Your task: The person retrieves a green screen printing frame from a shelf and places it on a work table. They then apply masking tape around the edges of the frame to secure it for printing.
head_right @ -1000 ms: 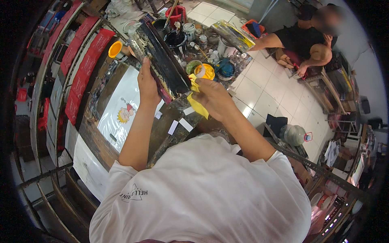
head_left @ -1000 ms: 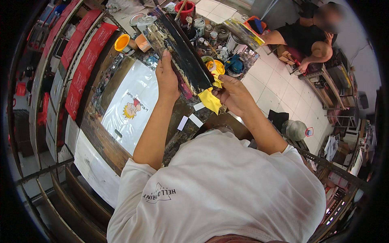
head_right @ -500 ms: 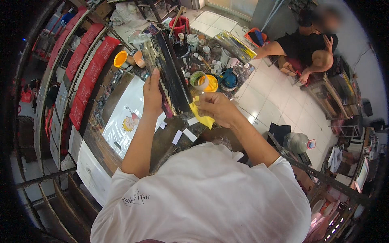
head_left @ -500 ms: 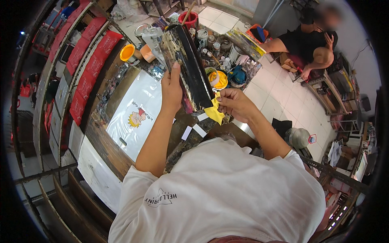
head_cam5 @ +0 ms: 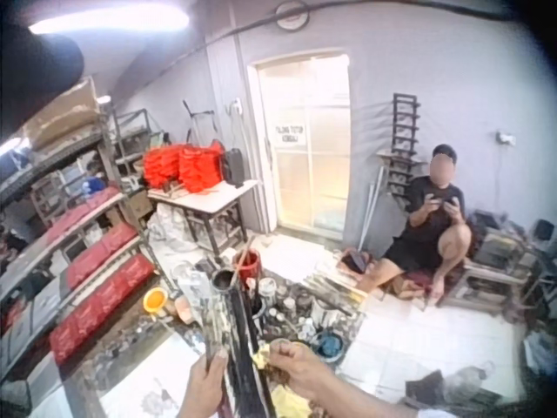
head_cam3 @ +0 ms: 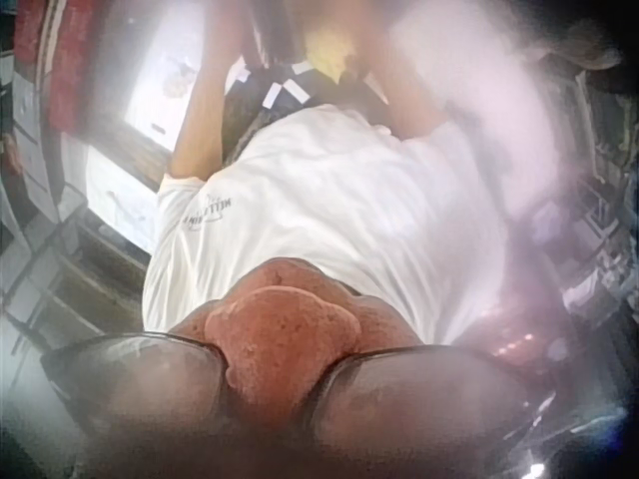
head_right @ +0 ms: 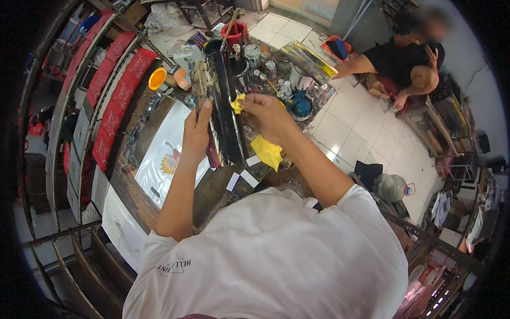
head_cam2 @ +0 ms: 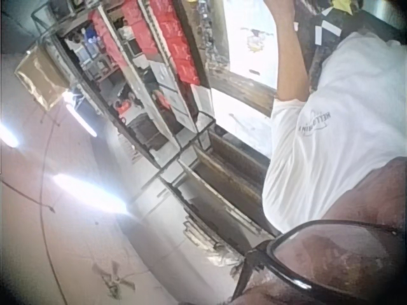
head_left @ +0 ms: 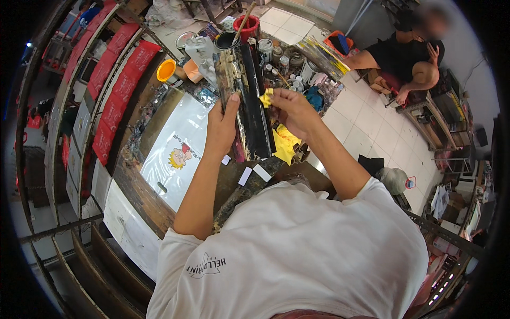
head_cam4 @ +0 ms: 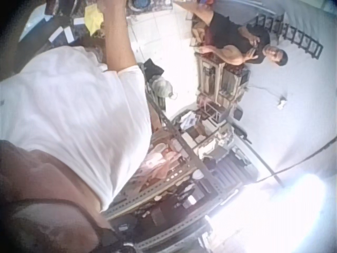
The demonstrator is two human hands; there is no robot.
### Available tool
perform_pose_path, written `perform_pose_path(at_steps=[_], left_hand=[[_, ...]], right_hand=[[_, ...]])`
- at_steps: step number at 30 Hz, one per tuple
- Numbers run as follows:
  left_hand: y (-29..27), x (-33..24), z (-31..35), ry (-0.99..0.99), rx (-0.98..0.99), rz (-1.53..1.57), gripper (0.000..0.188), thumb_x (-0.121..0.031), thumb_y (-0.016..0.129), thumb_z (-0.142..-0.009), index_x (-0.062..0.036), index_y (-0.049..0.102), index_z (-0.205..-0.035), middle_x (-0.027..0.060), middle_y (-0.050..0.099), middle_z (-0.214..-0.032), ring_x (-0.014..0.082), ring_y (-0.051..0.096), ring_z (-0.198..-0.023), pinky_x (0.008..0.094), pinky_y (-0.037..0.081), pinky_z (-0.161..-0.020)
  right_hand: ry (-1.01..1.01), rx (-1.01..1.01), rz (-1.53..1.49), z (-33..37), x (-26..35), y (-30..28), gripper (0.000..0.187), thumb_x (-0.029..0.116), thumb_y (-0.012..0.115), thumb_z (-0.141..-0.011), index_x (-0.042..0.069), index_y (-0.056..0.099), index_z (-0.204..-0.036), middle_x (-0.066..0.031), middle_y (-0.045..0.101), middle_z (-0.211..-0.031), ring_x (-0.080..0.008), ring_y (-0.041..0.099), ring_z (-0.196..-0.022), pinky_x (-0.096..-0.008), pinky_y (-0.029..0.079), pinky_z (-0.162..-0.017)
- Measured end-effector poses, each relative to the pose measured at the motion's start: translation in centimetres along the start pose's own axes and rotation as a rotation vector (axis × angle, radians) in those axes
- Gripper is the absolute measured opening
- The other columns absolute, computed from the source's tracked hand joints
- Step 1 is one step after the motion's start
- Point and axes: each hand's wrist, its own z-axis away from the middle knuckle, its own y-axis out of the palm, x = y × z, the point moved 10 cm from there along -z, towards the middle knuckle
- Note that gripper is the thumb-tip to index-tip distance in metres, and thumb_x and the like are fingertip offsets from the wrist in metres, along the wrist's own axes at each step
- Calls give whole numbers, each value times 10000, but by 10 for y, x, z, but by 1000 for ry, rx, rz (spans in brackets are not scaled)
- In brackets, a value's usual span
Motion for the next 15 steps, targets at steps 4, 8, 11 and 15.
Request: perform_pose_path(at_steps=[4,8,11,15], left_hand=[[-3,-7,9,38,44,-176,460,-404,591,-1054,43,665,-1137,61,668,-969,132,551,-918,312,469,-861],[-7,-13,19,47,90,-261,444,-386,584,-1059,40,667,-1156,62,679,-981,136,561,-934,318,470,-884],[-8,-23,28,30,118,-299,444,-376,578,-1063,41,667,-1188,63,689,-1008,136,571,-951,310,469,-906],[-27,-1,32,-3,209,-355,469,-390,586,-1061,42,667,-1224,66,703,-1058,130,589,-987,299,469,-930]], right_hand=[[-98,117,-44,-38,22,2,98,124,656,-1005,63,681,-1077,31,651,-922,-85,581,-781,-274,511,-749],[-131,92,-83,-56,39,1,91,110,676,-988,51,671,-1056,12,678,-935,-112,644,-845,-290,555,-820],[-157,123,-101,-62,50,-4,91,94,675,-987,45,672,-1064,-3,685,-978,-115,651,-868,-293,559,-830],[-194,172,-49,-56,73,-2,78,77,672,-989,34,677,-1053,-29,693,-1029,-113,629,-853,-276,536,-789]])
